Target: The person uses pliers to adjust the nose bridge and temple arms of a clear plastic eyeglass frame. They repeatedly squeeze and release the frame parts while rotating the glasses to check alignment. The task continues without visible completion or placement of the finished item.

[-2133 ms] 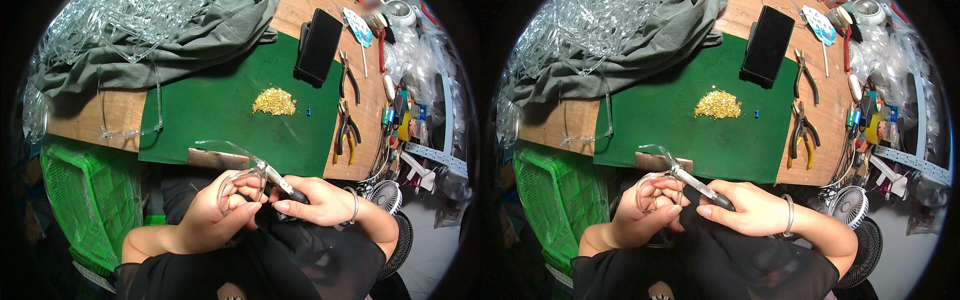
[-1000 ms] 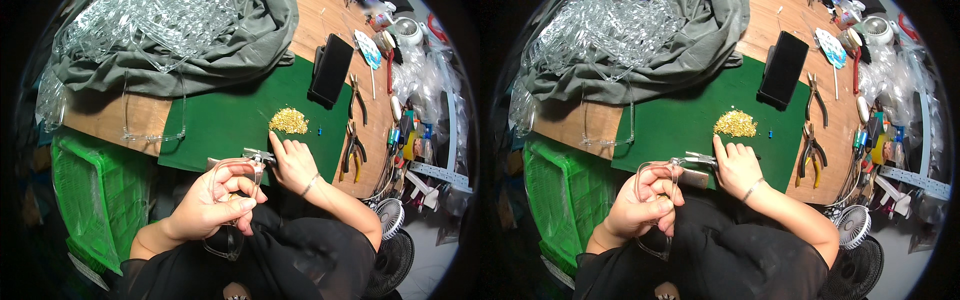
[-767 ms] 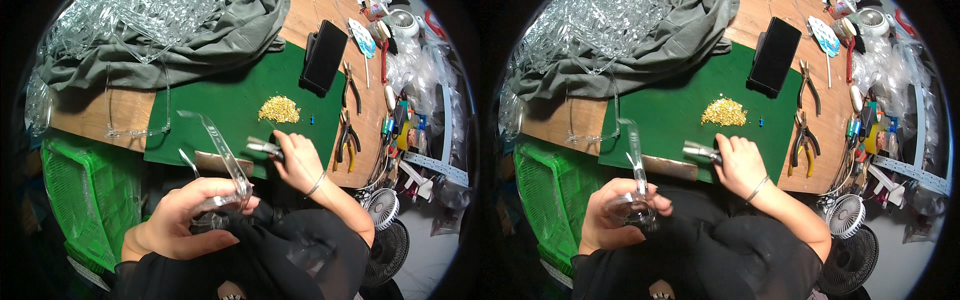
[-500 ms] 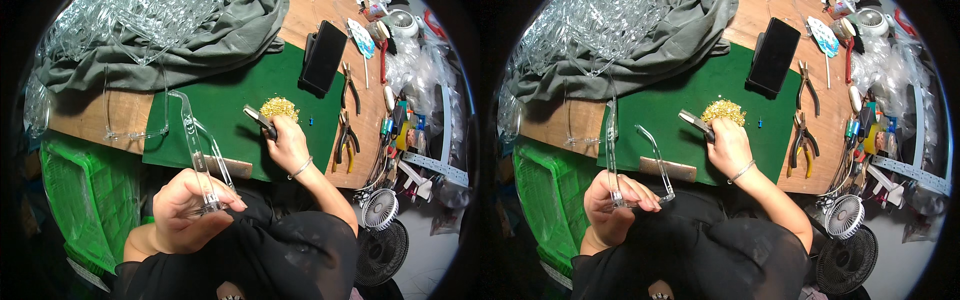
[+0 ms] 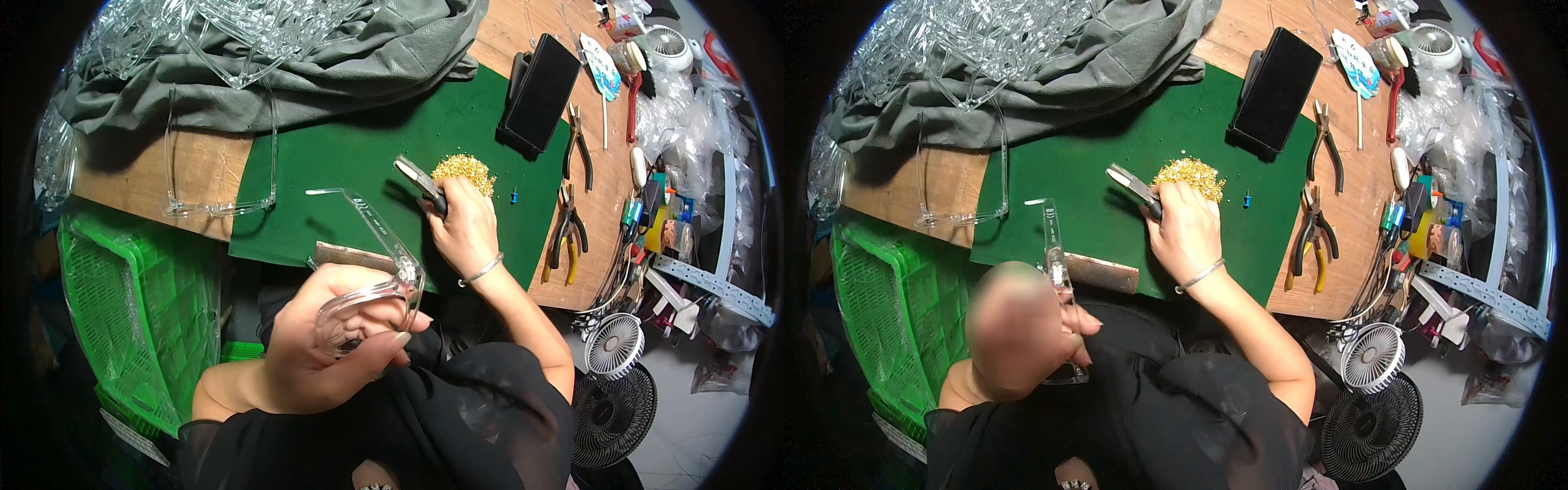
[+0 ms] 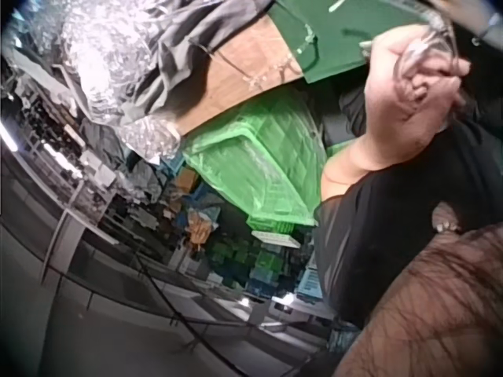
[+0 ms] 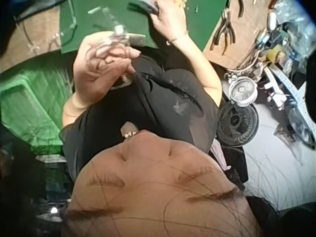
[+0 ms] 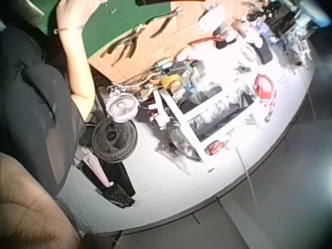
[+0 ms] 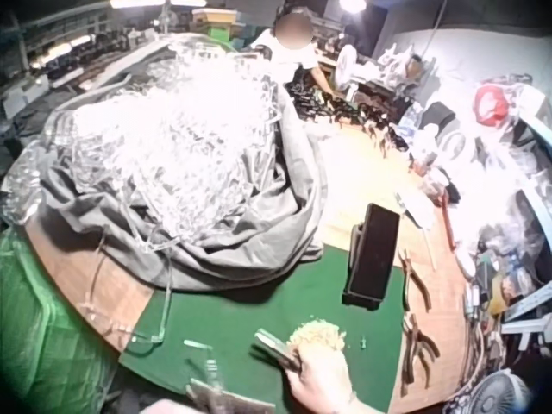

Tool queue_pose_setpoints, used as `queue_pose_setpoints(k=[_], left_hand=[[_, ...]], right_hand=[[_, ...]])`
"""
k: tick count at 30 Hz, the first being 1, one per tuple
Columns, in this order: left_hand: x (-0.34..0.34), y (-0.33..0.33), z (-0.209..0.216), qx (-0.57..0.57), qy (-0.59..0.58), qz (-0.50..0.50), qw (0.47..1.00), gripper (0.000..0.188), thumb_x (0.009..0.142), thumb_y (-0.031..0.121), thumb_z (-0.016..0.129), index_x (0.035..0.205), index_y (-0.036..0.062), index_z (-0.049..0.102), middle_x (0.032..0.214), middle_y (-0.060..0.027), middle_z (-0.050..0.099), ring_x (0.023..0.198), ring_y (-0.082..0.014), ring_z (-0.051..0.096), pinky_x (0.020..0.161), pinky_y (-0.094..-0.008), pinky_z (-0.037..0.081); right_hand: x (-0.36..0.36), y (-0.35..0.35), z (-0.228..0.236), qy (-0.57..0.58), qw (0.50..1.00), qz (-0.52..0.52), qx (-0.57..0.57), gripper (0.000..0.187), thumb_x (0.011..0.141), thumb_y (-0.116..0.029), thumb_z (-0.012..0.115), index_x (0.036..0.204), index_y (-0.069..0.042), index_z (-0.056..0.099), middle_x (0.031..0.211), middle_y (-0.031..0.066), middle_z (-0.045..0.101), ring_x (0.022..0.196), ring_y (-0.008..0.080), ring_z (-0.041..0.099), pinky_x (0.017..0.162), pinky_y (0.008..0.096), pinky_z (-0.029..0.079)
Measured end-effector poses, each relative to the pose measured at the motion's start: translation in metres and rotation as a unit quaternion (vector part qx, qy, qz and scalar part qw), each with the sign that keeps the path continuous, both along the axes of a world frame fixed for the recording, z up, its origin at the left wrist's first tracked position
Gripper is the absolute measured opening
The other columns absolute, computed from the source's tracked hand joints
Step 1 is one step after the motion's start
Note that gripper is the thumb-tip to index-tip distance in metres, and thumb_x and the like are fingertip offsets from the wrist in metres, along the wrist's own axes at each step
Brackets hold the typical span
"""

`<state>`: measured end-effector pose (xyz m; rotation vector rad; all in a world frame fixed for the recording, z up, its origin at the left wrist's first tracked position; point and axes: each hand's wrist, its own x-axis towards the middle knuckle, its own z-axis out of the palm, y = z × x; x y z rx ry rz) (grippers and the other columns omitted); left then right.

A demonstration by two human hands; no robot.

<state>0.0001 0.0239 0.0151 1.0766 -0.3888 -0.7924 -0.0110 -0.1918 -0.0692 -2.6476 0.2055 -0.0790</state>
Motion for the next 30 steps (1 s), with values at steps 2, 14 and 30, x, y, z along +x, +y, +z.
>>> queue_pose_setpoints(k=[2, 14, 30], left_hand=[[-0.002, -0.005, 0.002, 0.005, -0.014, 0.0, 1.0, 0.041, 0.085, -0.006, 0.05, 0.123, -0.0034, 0.035, 0.107, -0.0148, 0.054, 0.083, -0.0098, 0.057, 0.071, -0.0215, 0.049], [-0.001, -0.017, 0.018, 0.05, 0.228, -0.063, 0.97, 0.044, 0.086, -0.003, 0.049, 0.127, 0.0007, 0.033, 0.101, -0.0115, 0.051, 0.077, -0.0099, 0.057, 0.07, -0.0226, 0.049], [-0.006, -0.015, 0.014, 0.028, 0.203, -0.138, 0.969, 0.042, 0.085, -0.005, 0.051, 0.122, -0.0003, 0.034, 0.101, -0.0136, 0.054, 0.075, -0.0137, 0.059, 0.07, -0.0271, 0.051]], right_hand=[[0.004, 0.003, -0.002, -0.028, 0.999, -0.008, -0.021, 0.015, 0.074, -0.011, 0.063, 0.082, -0.003, 0.053, 0.078, 0.0122, 0.054, 0.075, 0.0331, 0.054, 0.065, 0.0405, 0.04], [-0.025, 0.005, 0.078, -0.113, 0.931, 0.064, 0.34, 0.011, 0.07, 0.006, 0.057, 0.078, -0.001, 0.053, 0.071, 0.0078, 0.057, 0.062, 0.0198, 0.055, 0.059, 0.0285, 0.043], [-0.028, 0.014, 0.07, -0.293, 0.881, 0.184, 0.322, 0.014, 0.074, -0.013, 0.072, 0.077, -0.005, 0.062, 0.07, 0.0048, 0.06, 0.061, 0.0182, 0.056, 0.063, 0.0338, 0.045]])
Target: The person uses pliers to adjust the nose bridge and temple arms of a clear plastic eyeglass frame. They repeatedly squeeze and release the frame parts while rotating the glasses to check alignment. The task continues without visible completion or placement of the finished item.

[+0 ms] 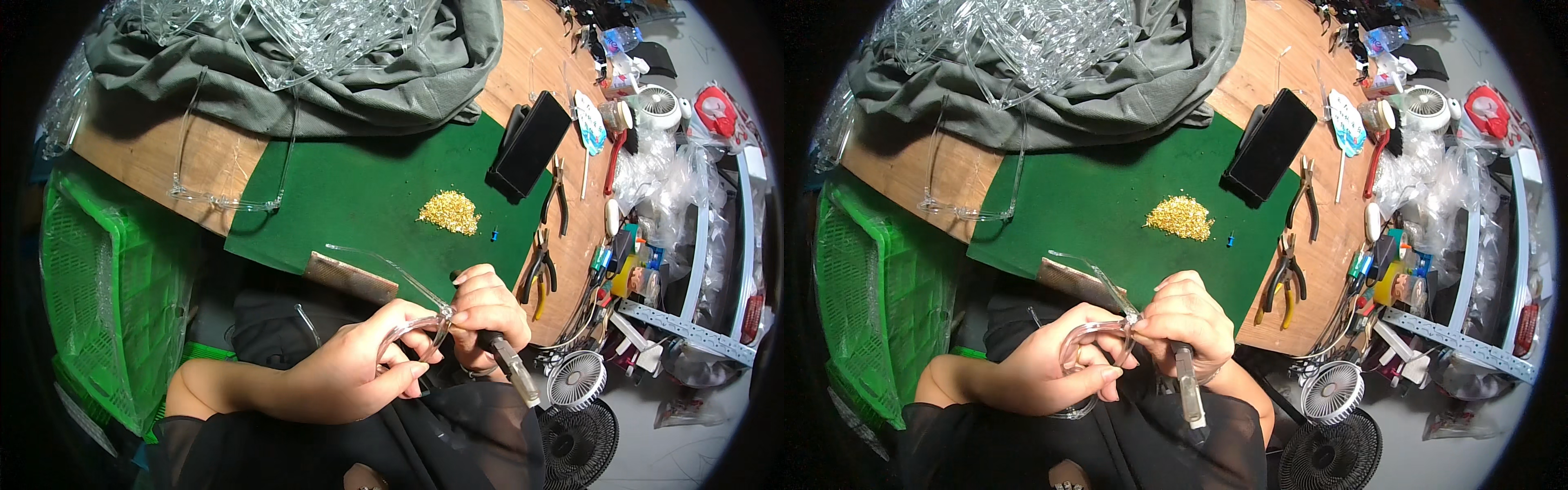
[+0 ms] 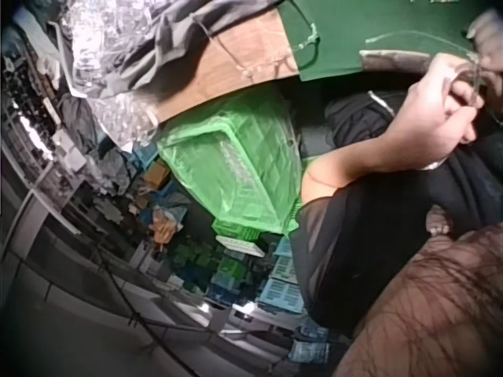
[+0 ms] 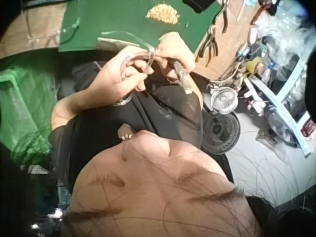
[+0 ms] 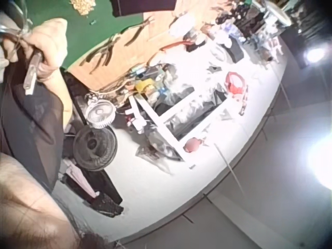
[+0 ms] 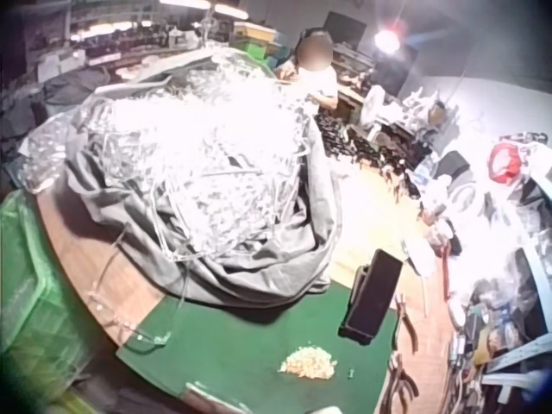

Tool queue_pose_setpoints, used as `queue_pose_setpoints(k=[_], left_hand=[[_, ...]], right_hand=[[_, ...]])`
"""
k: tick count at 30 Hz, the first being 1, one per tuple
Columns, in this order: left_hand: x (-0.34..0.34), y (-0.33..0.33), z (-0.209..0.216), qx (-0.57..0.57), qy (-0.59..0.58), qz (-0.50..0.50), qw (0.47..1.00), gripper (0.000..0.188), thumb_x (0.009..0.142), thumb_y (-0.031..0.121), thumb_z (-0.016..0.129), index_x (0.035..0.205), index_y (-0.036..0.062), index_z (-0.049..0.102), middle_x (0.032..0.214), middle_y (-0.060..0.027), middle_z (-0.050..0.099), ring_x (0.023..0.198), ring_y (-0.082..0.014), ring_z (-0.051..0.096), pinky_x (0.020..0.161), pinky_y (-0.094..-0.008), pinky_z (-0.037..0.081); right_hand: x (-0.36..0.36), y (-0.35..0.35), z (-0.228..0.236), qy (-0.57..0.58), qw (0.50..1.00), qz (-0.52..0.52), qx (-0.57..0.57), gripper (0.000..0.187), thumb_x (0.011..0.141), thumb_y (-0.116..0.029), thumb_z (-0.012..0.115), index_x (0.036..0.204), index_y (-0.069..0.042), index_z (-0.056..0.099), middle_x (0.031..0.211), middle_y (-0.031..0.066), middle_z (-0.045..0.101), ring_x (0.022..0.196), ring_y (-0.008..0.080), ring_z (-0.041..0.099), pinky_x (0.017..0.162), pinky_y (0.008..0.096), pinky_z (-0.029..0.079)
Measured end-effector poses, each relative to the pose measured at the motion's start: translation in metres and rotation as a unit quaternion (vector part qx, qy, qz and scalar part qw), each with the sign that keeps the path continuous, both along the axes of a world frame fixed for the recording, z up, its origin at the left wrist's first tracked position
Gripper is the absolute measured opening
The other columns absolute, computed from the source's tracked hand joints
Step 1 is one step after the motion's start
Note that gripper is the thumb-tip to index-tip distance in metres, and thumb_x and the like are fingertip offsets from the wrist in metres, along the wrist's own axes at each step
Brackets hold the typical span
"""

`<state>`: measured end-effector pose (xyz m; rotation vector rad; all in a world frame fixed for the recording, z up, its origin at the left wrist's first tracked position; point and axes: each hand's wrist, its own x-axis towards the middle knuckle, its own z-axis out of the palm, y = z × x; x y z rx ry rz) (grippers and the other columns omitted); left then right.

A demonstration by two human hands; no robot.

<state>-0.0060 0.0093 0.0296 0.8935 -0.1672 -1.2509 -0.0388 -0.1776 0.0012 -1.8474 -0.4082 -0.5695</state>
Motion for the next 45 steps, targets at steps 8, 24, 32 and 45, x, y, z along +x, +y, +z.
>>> queue_pose_setpoints(k=[8, 24, 32, 45], left_hand=[[0.002, 0.001, -0.001, -0.002, -0.007, -0.017, 1.0, 0.041, 0.085, -0.005, 0.051, 0.122, -0.0009, 0.033, 0.1, -0.013, 0.055, 0.075, -0.0131, 0.06, 0.07, -0.0261, 0.05], [0.002, 0.002, -0.002, -0.004, -0.011, -0.027, 1.0, 0.038, 0.084, -0.005, 0.052, 0.119, -0.0015, 0.036, 0.099, -0.0129, 0.057, 0.076, -0.0135, 0.06, 0.07, -0.0265, 0.05], [0.002, 0.006, -0.005, -0.024, 0.055, 0.022, 0.998, 0.042, 0.085, -0.001, 0.053, 0.124, -0.0009, 0.036, 0.102, -0.011, 0.053, 0.074, -0.0084, 0.056, 0.067, -0.0209, 0.049], [-0.003, 0.0, -0.004, 0.026, 0.072, 0.031, 0.997, 0.036, 0.086, 0.002, 0.055, 0.118, -0.0046, 0.039, 0.096, -0.0074, 0.054, 0.072, -0.0069, 0.057, 0.065, -0.0189, 0.047]], right_hand=[[0.001, -0.001, 0.0, 0.023, 0.998, 0.034, 0.041, 0.016, 0.073, -0.012, 0.073, 0.081, -0.003, 0.061, 0.071, 0.006, 0.059, 0.061, 0.0188, 0.055, 0.061, 0.0326, 0.044], [-0.003, -0.003, 0.0, 0.069, 0.991, 0.061, 0.095, 0.017, 0.076, -0.011, 0.071, 0.085, -0.002, 0.06, 0.075, 0.008, 0.059, 0.065, 0.0193, 0.055, 0.063, 0.0327, 0.044], [-0.029, -0.027, 0.043, 0.52, 0.845, 0.112, 0.051, 0.019, 0.086, -0.013, 0.058, 0.098, 0.0, 0.053, 0.085, 0.0094, 0.058, 0.08, 0.0164, 0.055, 0.076, 0.029, 0.045], [-0.028, -0.028, 0.06, 0.617, 0.759, 0.205, -0.044, 0.029, 0.089, -0.031, 0.053, 0.096, -0.002, 0.053, 0.078, 0.0125, 0.057, 0.072, 0.0246, 0.057, 0.067, 0.0341, 0.045]])
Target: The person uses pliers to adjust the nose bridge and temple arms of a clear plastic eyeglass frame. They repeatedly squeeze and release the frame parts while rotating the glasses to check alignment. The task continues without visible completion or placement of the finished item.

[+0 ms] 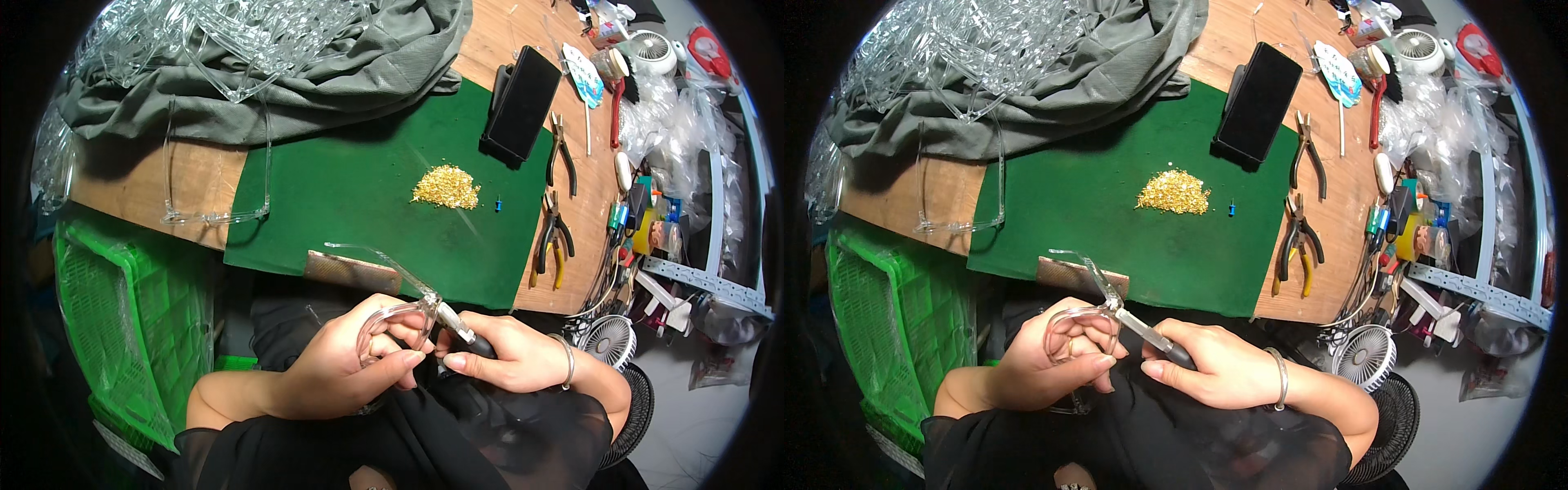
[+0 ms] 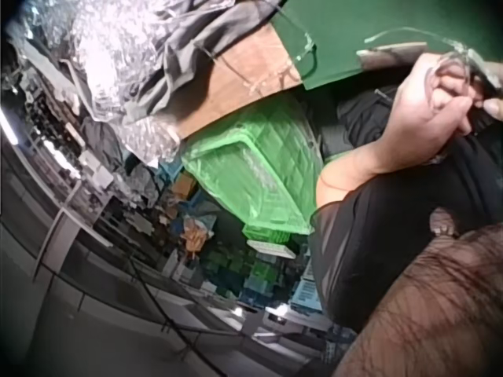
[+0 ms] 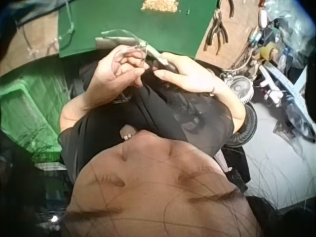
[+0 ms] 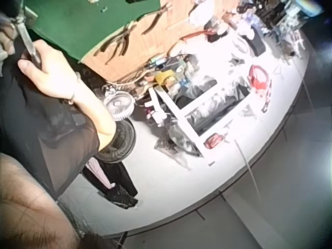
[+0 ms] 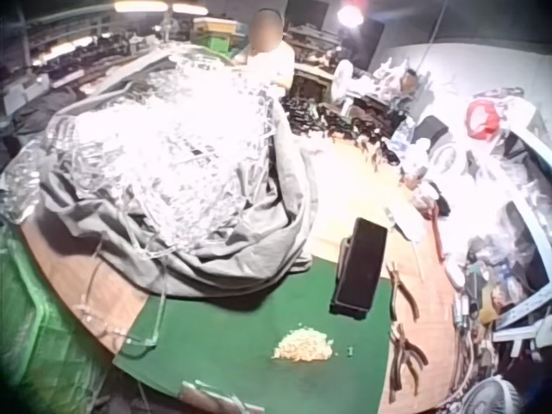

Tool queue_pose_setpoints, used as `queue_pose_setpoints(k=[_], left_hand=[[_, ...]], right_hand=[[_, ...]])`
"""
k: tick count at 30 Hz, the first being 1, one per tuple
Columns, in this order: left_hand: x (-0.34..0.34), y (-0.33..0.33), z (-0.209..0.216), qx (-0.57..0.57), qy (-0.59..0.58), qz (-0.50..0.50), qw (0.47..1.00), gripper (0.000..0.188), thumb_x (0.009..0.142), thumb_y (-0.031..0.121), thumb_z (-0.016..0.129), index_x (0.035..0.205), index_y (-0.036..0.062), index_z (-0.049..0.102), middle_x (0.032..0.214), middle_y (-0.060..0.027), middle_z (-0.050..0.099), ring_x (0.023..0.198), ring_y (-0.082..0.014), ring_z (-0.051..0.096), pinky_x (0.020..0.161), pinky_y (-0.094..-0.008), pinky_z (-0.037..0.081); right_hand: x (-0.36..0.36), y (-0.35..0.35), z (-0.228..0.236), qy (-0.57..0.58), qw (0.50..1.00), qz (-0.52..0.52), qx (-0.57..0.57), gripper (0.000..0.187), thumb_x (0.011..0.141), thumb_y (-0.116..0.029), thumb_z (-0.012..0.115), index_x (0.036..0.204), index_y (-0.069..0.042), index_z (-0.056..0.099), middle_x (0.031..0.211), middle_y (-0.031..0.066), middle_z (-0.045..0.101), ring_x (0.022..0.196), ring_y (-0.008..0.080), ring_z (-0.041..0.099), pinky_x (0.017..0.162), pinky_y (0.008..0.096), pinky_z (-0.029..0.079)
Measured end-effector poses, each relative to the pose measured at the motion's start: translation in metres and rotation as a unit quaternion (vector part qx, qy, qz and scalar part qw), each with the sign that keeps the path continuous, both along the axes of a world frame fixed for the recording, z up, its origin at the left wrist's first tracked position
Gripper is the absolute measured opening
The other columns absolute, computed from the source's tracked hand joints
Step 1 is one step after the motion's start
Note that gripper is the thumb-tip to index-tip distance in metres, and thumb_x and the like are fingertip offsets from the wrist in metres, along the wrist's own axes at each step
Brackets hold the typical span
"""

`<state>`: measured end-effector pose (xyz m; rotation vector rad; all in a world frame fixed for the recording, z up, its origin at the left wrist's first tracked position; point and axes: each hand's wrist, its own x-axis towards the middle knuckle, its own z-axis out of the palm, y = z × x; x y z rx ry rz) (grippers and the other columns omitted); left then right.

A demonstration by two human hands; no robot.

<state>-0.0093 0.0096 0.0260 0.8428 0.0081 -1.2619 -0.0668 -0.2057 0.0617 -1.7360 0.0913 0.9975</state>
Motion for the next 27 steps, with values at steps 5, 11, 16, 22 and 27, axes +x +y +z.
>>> queue_pose_setpoints(k=[5, 11, 16, 22, 27], left_hand=[[-0.002, -0.002, -0.002, 0.014, -0.028, -0.002, 1.0, 0.035, 0.086, 0.002, 0.055, 0.117, -0.0046, 0.04, 0.095, -0.0074, 0.054, 0.071, -0.0068, 0.057, 0.063, -0.0188, 0.047], [-0.008, -0.002, -0.004, 0.04, -0.101, -0.003, 0.994, 0.032, 0.086, 0.002, 0.054, 0.115, -0.0033, 0.042, 0.093, -0.0075, 0.057, 0.072, -0.0073, 0.058, 0.064, -0.0203, 0.048], [-0.018, -0.002, -0.009, 0.091, -0.331, 0.021, 0.939, 0.031, 0.085, 0.002, 0.055, 0.114, -0.0032, 0.044, 0.092, -0.008, 0.061, 0.076, -0.0085, 0.06, 0.067, -0.0222, 0.049], [-0.017, 0.001, -0.011, 0.071, -0.229, 0.016, 0.971, 0.032, 0.084, 0.0, 0.054, 0.115, -0.004, 0.044, 0.093, -0.0088, 0.06, 0.077, -0.0087, 0.06, 0.068, -0.0228, 0.05], [0.001, 0.003, -0.001, -0.017, -0.031, 0.018, 0.999, 0.042, 0.082, -0.01, 0.052, 0.121, -0.0047, 0.036, 0.097, -0.0146, 0.057, 0.073, -0.0143, 0.06, 0.066, -0.0235, 0.05]], right_hand=[[0.004, 0.0, 0.004, 0.027, 1.0, 0.008, -0.013, 0.028, 0.089, -0.03, 0.054, 0.093, -0.002, 0.053, 0.072, 0.0116, 0.056, 0.066, 0.0238, 0.056, 0.062, 0.0331, 0.045], [0.002, 0.004, 0.002, 0.014, 0.999, -0.013, -0.03, 0.029, 0.089, -0.031, 0.054, 0.087, -0.001, 0.054, 0.065, 0.0126, 0.055, 0.058, 0.0232, 0.054, 0.057, 0.0327, 0.043], [0.001, 0.01, -0.008, 0.029, 0.996, -0.018, -0.078, 0.033, 0.088, -0.032, 0.056, 0.079, 0.0, 0.057, 0.055, 0.0156, 0.053, 0.049, 0.0257, 0.053, 0.051, 0.0344, 0.042], [-0.002, 0.013, -0.013, 0.026, 0.996, -0.022, -0.082, 0.029, 0.087, -0.03, 0.057, 0.081, -0.001, 0.058, 0.057, 0.0121, 0.055, 0.053, 0.0208, 0.055, 0.052, 0.0333, 0.042], [0.002, -0.002, -0.019, -0.017, 0.998, -0.03, 0.056, 0.029, 0.088, -0.03, 0.056, 0.096, -0.002, 0.057, 0.077, 0.0096, 0.06, 0.071, 0.0164, 0.057, 0.066, 0.0312, 0.046]])
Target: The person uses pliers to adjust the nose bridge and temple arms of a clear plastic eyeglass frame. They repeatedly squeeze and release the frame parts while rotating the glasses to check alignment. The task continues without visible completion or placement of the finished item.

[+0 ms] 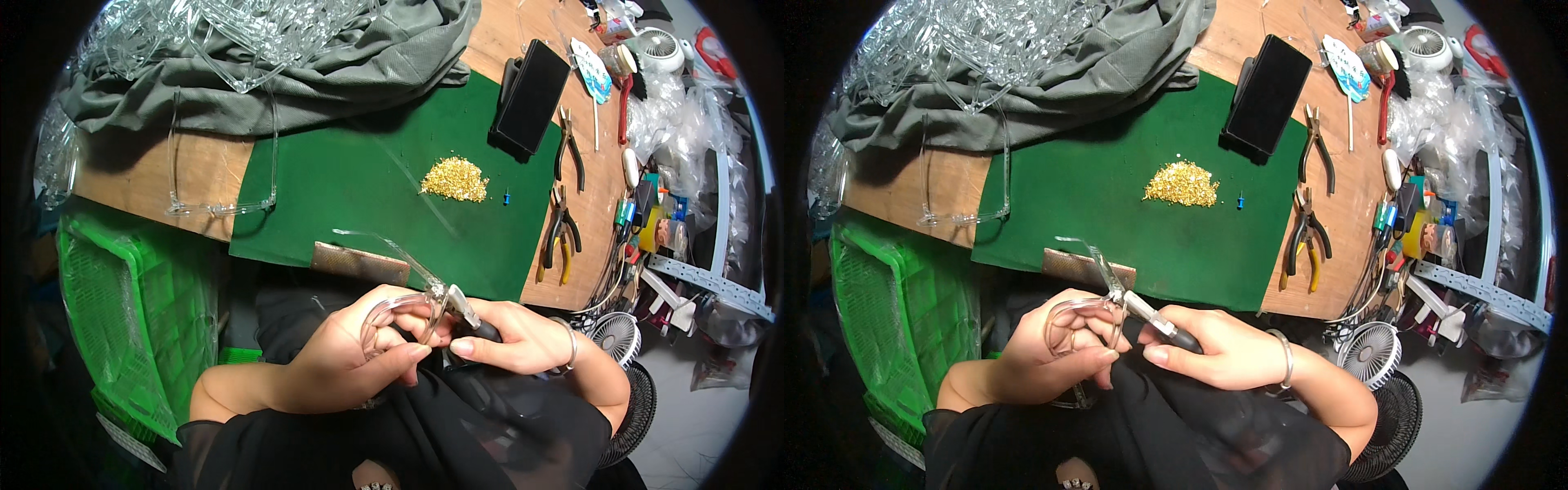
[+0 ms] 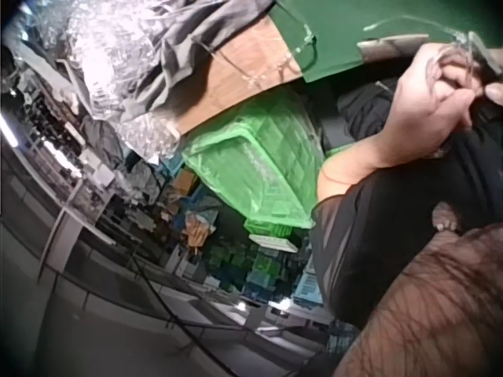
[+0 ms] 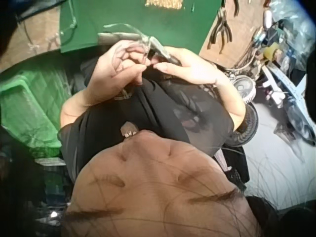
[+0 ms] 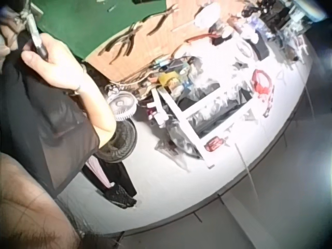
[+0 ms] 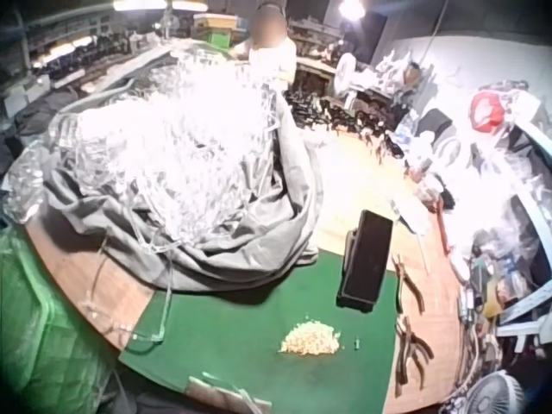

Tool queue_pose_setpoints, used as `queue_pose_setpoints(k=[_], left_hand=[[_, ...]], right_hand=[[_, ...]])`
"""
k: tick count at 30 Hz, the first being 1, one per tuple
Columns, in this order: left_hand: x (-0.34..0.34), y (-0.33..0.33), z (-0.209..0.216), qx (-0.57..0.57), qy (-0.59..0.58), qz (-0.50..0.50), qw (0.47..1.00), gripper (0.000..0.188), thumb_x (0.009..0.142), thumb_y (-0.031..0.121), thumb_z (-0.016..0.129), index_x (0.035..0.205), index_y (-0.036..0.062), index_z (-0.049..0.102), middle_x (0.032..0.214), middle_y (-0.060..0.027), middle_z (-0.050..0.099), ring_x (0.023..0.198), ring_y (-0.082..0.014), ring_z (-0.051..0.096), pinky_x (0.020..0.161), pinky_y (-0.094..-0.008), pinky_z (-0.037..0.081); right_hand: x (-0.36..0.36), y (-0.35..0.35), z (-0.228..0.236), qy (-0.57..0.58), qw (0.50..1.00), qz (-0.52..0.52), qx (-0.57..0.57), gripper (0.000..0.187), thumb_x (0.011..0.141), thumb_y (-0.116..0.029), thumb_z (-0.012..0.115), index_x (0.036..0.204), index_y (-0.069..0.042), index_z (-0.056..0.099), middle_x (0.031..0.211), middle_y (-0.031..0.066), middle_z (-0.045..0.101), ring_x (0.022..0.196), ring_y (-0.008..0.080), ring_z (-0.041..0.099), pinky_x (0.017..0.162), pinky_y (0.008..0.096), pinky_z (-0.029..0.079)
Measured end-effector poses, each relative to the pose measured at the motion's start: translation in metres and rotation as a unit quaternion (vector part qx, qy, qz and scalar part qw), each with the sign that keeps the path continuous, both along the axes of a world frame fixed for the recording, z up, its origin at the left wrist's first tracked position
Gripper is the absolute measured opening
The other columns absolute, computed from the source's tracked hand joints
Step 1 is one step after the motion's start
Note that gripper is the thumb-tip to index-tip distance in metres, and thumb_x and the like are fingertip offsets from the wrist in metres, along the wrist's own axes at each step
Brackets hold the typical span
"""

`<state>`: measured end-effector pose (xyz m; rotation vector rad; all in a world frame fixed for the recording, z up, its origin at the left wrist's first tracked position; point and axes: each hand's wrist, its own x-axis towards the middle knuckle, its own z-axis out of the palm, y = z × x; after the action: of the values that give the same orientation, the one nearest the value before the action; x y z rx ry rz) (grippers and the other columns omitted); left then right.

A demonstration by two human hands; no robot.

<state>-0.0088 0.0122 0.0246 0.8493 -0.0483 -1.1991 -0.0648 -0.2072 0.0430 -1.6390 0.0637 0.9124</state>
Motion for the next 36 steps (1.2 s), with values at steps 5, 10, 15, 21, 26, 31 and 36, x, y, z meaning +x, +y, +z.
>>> queue_pose_setpoints(k=[5, 10, 15, 21, 26, 31, 36], left_hand=[[0.014, 0.004, 0.009, -0.047, 0.079, -0.045, 0.995, 0.049, 0.084, -0.002, 0.055, 0.128, -0.0005, 0.033, 0.097, -0.0129, 0.055, 0.068, -0.0123, 0.058, 0.068, -0.0218, 0.049], [0.021, 0.006, 0.014, -0.073, 0.133, -0.02, 0.988, 0.049, 0.081, 0.0, 0.059, 0.125, 0.0009, 0.037, 0.098, -0.0132, 0.055, 0.065, -0.0154, 0.059, 0.06, -0.0276, 0.052], [0.024, 0.006, 0.016, -0.057, 0.184, 0.01, 0.981, 0.05, 0.079, -0.003, 0.059, 0.124, -0.0005, 0.038, 0.094, -0.0149, 0.055, 0.058, -0.0188, 0.057, 0.052, -0.0297, 0.051], [0.023, 0.005, 0.019, -0.051, 0.218, 0.039, 0.974, 0.052, 0.076, -0.004, 0.06, 0.123, -0.0022, 0.038, 0.092, -0.0158, 0.057, 0.057, -0.0211, 0.058, 0.052, -0.0313, 0.051], [0.028, 0.009, 0.033, 0.011, 0.087, -0.038, 0.995, 0.059, 0.07, -0.007, 0.067, 0.123, -0.0049, 0.041, 0.108, -0.0234, 0.058, 0.092, -0.0301, 0.063, 0.086, -0.0355, 0.048], [0.017, 0.019, 0.016, -0.008, -0.289, 0.06, 0.955, 0.028, 0.078, 0.009, 0.07, 0.095, -0.0031, 0.051, 0.092, -0.0187, 0.063, 0.092, -0.0263, 0.062, 0.088, -0.0394, 0.045], [0.014, 0.008, -0.002, 0.021, -0.415, 0.166, 0.894, 0.025, 0.072, 0.007, 0.074, 0.086, -0.0011, 0.055, 0.083, -0.0126, 0.066, 0.075, -0.0188, 0.066, 0.071, -0.0276, 0.051]], right_hand=[[0.005, -0.012, -0.007, -0.111, 0.979, -0.026, -0.168, 0.028, 0.084, -0.024, 0.061, 0.098, -0.001, 0.054, 0.085, 0.0151, 0.058, 0.079, 0.0259, 0.059, 0.07, 0.034, 0.046], [0.008, -0.008, -0.057, -0.245, 0.937, -0.154, -0.197, 0.019, 0.08, -0.007, 0.061, 0.095, 0.0, 0.054, 0.085, 0.0118, 0.056, 0.077, 0.0236, 0.058, 0.069, 0.0308, 0.045], [-0.001, -0.015, -0.073, -0.282, 0.921, -0.21, -0.169, 0.016, 0.079, -0.002, 0.059, 0.094, 0.0, 0.054, 0.084, 0.0102, 0.056, 0.074, 0.0196, 0.057, 0.068, 0.0284, 0.045], [0.0, -0.012, -0.072, -0.293, 0.915, -0.216, -0.175, 0.016, 0.078, -0.001, 0.059, 0.094, 0.0, 0.054, 0.085, 0.0103, 0.057, 0.076, 0.0211, 0.058, 0.069, 0.0291, 0.045], [0.003, -0.009, -0.065, -0.312, 0.92, -0.097, -0.217, 0.027, 0.068, 0.001, 0.062, 0.093, -0.001, 0.054, 0.082, 0.0122, 0.056, 0.076, 0.0303, 0.056, 0.068, 0.0355, 0.046], [0.02, -0.002, -0.062, -0.39, 0.828, 0.052, -0.399, 0.047, 0.064, -0.002, 0.065, 0.109, -0.005, 0.052, 0.08, 0.0102, 0.05, 0.077, 0.0278, 0.052, 0.069, 0.0361, 0.042], [0.029, 0.004, -0.091, -0.41, 0.767, 0.067, -0.489, 0.055, 0.065, -0.008, 0.065, 0.118, -0.003, 0.049, 0.078, 0.0097, 0.049, 0.075, 0.0264, 0.05, 0.068, 0.0355, 0.041]])
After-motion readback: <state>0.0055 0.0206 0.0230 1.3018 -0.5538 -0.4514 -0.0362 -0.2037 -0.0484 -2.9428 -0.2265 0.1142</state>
